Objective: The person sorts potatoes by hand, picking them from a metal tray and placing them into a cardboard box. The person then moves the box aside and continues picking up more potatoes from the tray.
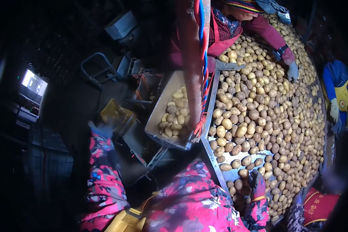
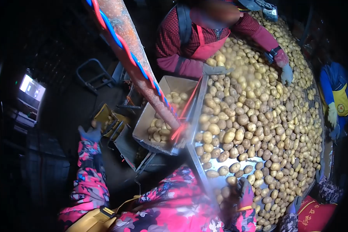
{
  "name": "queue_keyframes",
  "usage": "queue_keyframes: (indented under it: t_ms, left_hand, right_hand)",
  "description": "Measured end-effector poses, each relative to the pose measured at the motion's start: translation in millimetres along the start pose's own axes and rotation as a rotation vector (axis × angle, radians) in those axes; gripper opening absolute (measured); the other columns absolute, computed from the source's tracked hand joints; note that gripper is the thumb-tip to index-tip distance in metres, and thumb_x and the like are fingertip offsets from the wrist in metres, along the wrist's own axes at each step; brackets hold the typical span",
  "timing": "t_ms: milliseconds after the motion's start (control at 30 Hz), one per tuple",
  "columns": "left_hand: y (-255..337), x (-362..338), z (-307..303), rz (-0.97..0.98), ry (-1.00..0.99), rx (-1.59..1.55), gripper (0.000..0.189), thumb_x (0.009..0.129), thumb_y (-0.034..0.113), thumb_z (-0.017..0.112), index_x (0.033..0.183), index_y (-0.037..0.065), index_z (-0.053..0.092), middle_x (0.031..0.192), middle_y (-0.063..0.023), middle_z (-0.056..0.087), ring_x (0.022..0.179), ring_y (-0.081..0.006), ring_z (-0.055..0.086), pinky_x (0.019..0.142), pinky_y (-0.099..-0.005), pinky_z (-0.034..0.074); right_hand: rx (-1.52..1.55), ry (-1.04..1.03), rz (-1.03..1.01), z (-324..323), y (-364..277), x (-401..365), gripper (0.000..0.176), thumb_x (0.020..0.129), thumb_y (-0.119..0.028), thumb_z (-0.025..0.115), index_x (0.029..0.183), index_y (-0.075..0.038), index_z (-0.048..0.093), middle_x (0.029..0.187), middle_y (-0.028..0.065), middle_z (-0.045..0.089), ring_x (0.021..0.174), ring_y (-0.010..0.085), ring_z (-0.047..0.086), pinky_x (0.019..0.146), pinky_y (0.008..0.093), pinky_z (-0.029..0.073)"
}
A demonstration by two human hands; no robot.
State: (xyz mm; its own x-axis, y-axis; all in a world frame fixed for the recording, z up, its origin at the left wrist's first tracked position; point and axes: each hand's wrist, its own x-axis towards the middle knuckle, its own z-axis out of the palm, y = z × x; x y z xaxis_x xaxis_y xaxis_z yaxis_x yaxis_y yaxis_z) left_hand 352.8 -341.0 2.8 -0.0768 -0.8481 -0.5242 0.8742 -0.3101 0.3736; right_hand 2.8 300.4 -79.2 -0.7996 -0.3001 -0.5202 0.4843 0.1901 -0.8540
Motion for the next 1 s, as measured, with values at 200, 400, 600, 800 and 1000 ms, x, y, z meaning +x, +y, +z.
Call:
queue_keyframes:
  t_ms: [200, 400, 600, 800, 1000]
  left_hand:
    - [35.2, 44.7, -34.9, 0.173, -0.088, 0.556, 0.058, 0.1, 0.045, 0.049, 0.143, 0.007, 0.042, 0.143, -0.0144, 0.048, 0.135, -0.0293, 0.045, 0.114, -0.0516, 0.036]
    - [-146.4, -64.7, -35.2, -0.833, -0.823, 1.251, 0.049, 0.106, 0.037, 0.043, 0.138, 0.001, 0.05, 0.132, -0.0147, 0.06, 0.123, -0.0253, 0.06, 0.101, -0.0416, 0.05]
    - [-353.3, -177.4, -38.5, -0.217, -1.763, 1.737, 0.058, 0.101, 0.027, 0.057, 0.149, -0.001, 0.042, 0.15, -0.0145, 0.048, 0.142, -0.0262, 0.041, 0.117, -0.0374, 0.032]
    - [-430.9, -324.7, -85.1, 0.202, -2.444, 1.888, 0.089, 0.076, 0.052, 0.074, 0.148, 0.009, 0.044, 0.15, -0.0354, 0.034, 0.141, -0.054, 0.026, 0.115, -0.0642, 0.021]
    - [-462.0, -365.9, -140.8, 0.178, -3.251, 0.893, 0.061, 0.079, 0.042, 0.07, 0.136, 0.022, 0.058, 0.15, -0.0138, 0.044, 0.14, -0.0443, 0.036, 0.114, -0.0625, 0.028]
  right_hand:
    - [-0.484, -0.029, -0.198, -41.3, 35.7, 16.5, 0.044, 0.105, -0.037, 0.05, 0.132, -0.002, 0.057, 0.119, 0.0099, 0.065, 0.106, 0.0234, 0.063, 0.091, 0.0362, 0.052]
    - [-0.797, 0.241, -0.375, -51.7, 2.2, -42.7, 0.034, 0.106, -0.028, 0.05, 0.126, -0.003, 0.062, 0.11, 0.003, 0.066, 0.098, 0.0162, 0.063, 0.087, 0.0307, 0.052]
    - [0.097, 0.582, -0.245, -138.3, 119.7, -98.8, 0.044, 0.107, -0.034, 0.051, 0.132, 0.0, 0.059, 0.115, 0.0064, 0.067, 0.099, 0.0147, 0.064, 0.085, 0.0295, 0.052]
    - [0.375, 1.013, -0.111, -166.1, 177.0, -259.3, 0.051, 0.107, -0.033, 0.048, 0.145, 0.002, 0.046, 0.132, 0.0138, 0.06, 0.112, 0.0217, 0.064, 0.092, 0.0314, 0.053]
    - [0.535, 1.321, -0.035, -148.9, 236.5, -368.8, 0.046, 0.104, -0.028, 0.056, 0.145, -0.009, 0.048, 0.128, 0.0101, 0.06, 0.106, 0.021, 0.063, 0.085, 0.0344, 0.055]
